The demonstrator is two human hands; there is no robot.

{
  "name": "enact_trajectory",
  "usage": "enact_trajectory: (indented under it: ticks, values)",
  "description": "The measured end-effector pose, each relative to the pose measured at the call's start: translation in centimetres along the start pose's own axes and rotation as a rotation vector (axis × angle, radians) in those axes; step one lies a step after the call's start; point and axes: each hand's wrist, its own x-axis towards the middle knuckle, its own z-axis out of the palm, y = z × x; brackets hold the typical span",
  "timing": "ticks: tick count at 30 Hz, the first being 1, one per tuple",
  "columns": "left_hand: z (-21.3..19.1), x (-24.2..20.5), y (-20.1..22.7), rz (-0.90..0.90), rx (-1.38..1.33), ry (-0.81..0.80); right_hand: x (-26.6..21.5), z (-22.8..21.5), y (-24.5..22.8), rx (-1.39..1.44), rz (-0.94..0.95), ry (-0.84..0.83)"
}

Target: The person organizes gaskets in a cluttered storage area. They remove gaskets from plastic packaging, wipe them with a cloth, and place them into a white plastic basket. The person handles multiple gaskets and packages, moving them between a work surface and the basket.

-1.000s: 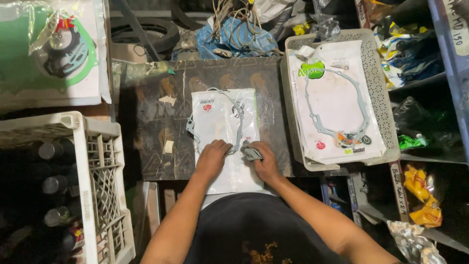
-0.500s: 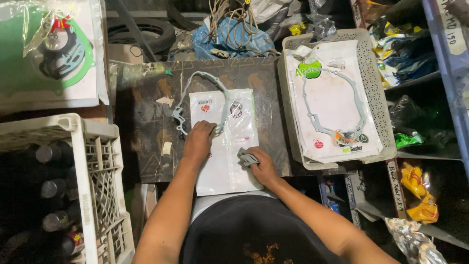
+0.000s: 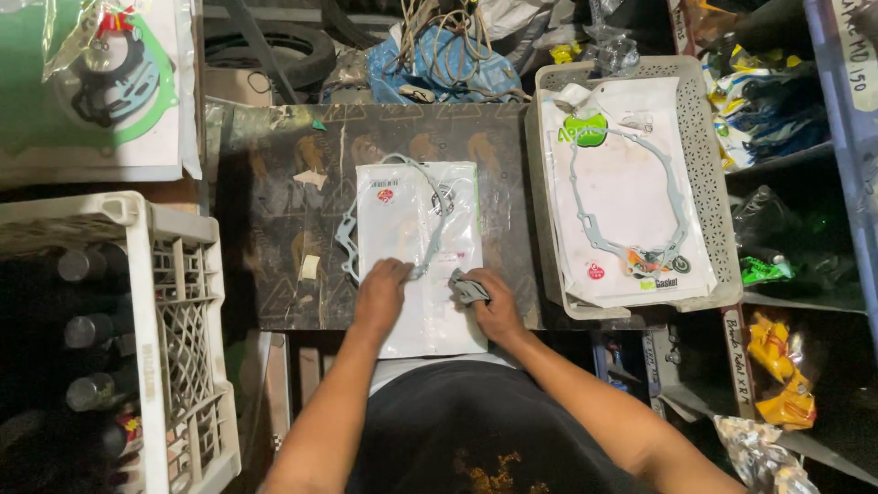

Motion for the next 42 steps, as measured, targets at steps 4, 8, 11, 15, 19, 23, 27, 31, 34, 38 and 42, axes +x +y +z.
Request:
enact_trajectory:
  ticks: [4, 8, 11, 15, 19, 23, 27, 31, 34, 38, 42]
  values:
    - [-3.5, 2.6, -0.5, -0.05, -0.021, 0.076, 0.0, -0.1, -0.9, 0.01, 0.007, -0.003]
    - [-5.6, 5.0, -0.9, 0.051, 0.071, 0.184, 0.3, -0.8, -1.0, 0.009, 0.024, 0.007]
    - [-5.5, 4.9, -0.5, 0.099, 0.108, 0.205, 0.1, -0.8, -0.3, -0.012, 0.034, 0.014]
    - [-4.1, 3.1, 1.3, 0.166, 0.094, 0.12, 0.2, -0.6, -0.3, -0.005, 0.037, 0.03]
    - [-0.7, 0.1, 2.3, 0.099, 0.069, -0.042, 0.5, -0.2, 0.1, -0.012, -0.006, 0.091]
    - [2.9, -2.1, 1.0, -0.001, -0.035, -0.208, 1.9, -0.6, -0.4, -0.127, -0.042, 0.117]
    - [2.5, -3.7, 2.7, -0.075, 0.019, -0.047, 3.7, -0.9, -0.5, -0.164, -0.033, 0.071]
    - [3.1, -4.8, 4.6, -0.107, 0.022, 0.024, 2.4, 0.3, 0.1, -0.144, -0.092, -0.082]
    - [4.2, -7.0, 5.2, -0.298, -0.053, 0.005, -0.2, 1.3, 0.1, -0.082, -0.091, -0.458]
    - [5.5, -6.2, 4.6, -0.356, -0.217, 0.077, 1.8, 0.0, 1.5, -0.329, -0.383, -0.678]
    - [7.2, -7.1, 3.9, -0.4, -0.306, 0.132, 3.3, -4.5, -1.4, -0.56, -0.054, -0.402]
